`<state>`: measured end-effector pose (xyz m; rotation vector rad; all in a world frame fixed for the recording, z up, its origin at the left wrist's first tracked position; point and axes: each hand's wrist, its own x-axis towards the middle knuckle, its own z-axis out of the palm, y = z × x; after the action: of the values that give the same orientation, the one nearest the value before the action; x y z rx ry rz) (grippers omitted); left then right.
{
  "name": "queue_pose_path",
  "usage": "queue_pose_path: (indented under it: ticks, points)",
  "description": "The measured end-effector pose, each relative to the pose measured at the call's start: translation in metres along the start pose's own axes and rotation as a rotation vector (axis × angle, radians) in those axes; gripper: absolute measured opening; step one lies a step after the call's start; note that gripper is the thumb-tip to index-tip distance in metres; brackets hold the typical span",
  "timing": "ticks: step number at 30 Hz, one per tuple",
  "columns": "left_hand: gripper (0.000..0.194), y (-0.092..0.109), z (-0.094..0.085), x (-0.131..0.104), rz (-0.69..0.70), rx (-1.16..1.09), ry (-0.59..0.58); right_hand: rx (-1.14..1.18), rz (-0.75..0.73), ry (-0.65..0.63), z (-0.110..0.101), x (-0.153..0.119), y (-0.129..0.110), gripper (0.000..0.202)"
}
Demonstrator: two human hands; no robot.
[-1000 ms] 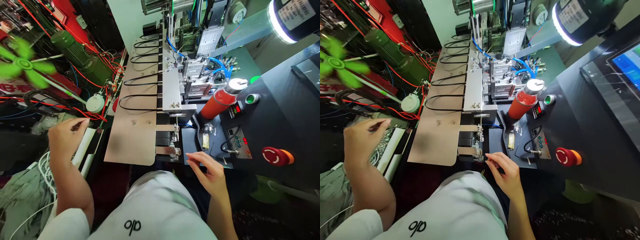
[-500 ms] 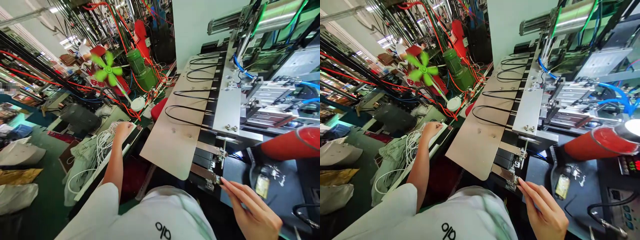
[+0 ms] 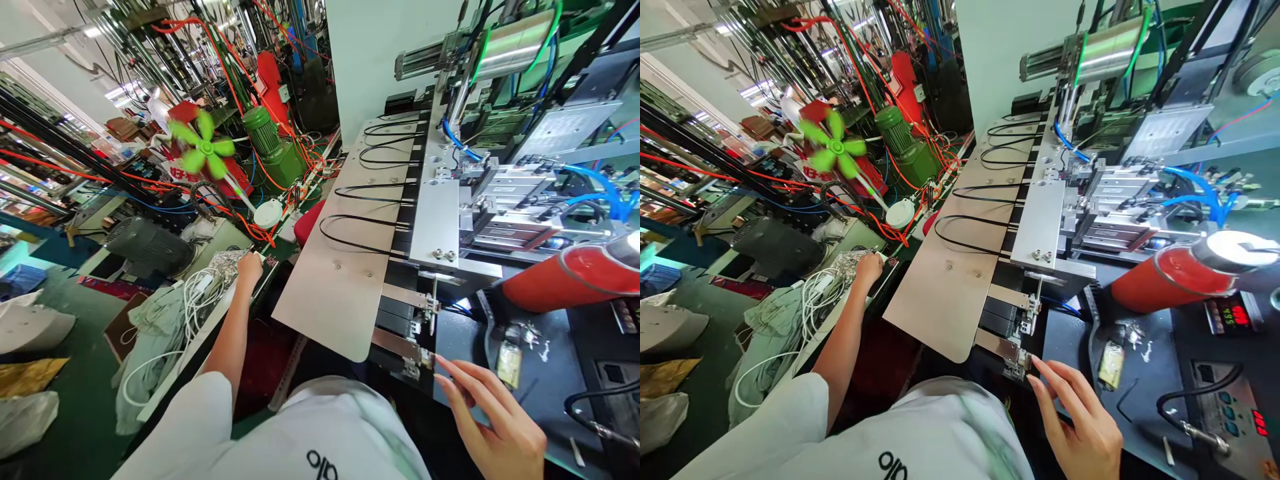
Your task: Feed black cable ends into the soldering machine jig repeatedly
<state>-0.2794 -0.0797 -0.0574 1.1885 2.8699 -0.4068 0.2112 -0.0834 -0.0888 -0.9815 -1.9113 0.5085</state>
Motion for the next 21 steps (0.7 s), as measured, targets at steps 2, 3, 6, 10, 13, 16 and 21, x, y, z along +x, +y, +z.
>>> queue_pose_path:
  ticks: [2, 3, 6, 10, 13, 16, 21]
  points:
    - [0.029, 0.0, 0.002, 0.0, -0.007, -0.006, 0.012, 0.008, -0.008, 0.031, -0.002, -0.001, 0.0, 0.023]
    - [0.029, 0.001, 0.003, 0.0, -0.01, -0.012, 0.02, 0.013, -0.009, 0.046, -0.003, -0.001, 0.0, 0.023]
    - [0.029, 0.005, 0.005, 0.0, -0.028, -0.034, 0.04, 0.019, -0.001, 0.081, -0.007, -0.001, -0.002, 0.022]
    - [0.023, 0.01, 0.005, -0.004, -0.066, -0.091, 0.076, -0.006, 0.015, 0.097, -0.011, -0.001, -0.004, 0.019]
    - [0.025, 0.012, -0.003, -0.008, -0.12, -0.158, 0.161, -0.021, 0.017, 0.101, -0.014, -0.003, -0.004, 0.017]
    - [0.032, 0.017, -0.026, -0.008, -0.168, -0.253, 0.309, -0.022, 0.011, 0.112, -0.014, -0.004, -0.001, 0.016]
    - [0.031, 0.078, -0.096, -0.028, 0.158, -0.664, 0.571, 0.085, 0.015, 0.133, -0.009, 0.009, -0.003, 0.016]
